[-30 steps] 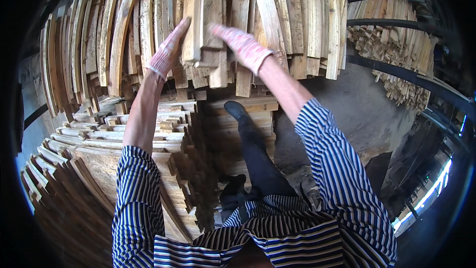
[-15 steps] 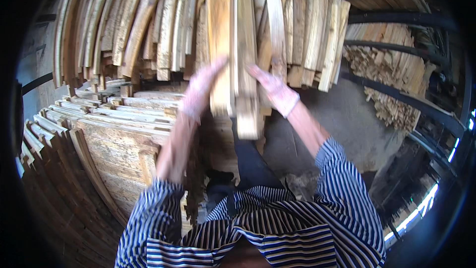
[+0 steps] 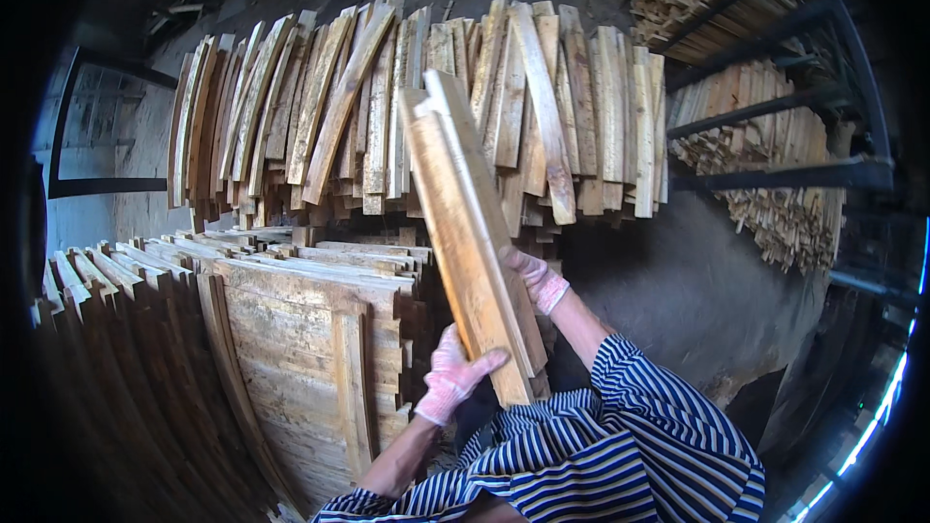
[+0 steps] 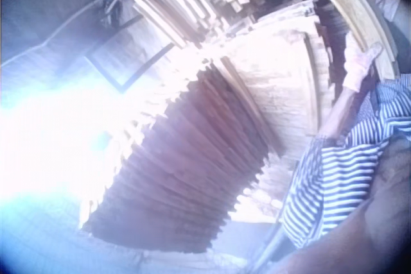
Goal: The person picks up wooden planks from a large pile and stacks them onto a metal rack. The person wears pink gloves and repeatedly lifts, aligns, and places the planks to build a neat stack.
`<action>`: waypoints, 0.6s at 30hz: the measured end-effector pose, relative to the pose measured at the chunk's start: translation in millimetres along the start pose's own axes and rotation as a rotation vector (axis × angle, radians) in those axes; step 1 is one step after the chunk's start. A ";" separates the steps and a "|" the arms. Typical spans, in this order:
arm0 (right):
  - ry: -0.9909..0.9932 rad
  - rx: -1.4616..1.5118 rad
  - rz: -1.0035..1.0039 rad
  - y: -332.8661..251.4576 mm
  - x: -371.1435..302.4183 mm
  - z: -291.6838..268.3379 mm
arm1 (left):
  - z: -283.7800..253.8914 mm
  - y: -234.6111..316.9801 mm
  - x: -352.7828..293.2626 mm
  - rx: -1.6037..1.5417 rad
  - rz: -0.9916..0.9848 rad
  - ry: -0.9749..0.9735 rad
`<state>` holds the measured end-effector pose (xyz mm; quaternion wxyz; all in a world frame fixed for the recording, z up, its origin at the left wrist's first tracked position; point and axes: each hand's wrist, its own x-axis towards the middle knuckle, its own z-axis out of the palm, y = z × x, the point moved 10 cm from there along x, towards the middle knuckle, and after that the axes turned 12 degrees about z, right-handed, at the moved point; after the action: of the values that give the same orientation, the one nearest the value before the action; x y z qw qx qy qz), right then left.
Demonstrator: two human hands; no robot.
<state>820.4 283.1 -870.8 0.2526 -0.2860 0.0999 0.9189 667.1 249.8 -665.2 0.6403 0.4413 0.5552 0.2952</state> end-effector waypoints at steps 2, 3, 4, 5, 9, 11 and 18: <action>-0.105 -0.176 0.034 29.2 -29.7 93.2 | -36.9 37.3 -14.9 0.019 0.125 0.067; -0.160 -0.280 0.045 38.5 -35.1 133.2 | -59.8 60.4 -1.5 -0.089 0.123 0.159; -0.194 -0.372 0.024 46.4 -52.3 168.2 | -68.4 93.8 4.5 -0.285 0.210 0.224; -0.273 -0.513 -0.050 62.9 -38.6 182.3 | -85.2 106.5 0.3 -0.302 0.253 0.368; -0.320 -0.716 -0.158 128.9 -61.3 289.6 | -140.9 101.8 -81.3 -0.381 0.333 0.587; -0.303 -0.826 -0.221 161.9 -80.4 332.7 | -162.0 114.7 -139.9 -0.423 0.364 0.644; -0.287 -1.286 -0.485 263.0 -135.9 471.8 | -214.0 185.4 -356.6 0.167 0.587 1.086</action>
<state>555.4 158.3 -397.1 0.2419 -0.2688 -0.5644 0.7421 405.3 71.9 -337.7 0.1221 0.4106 0.6785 0.5968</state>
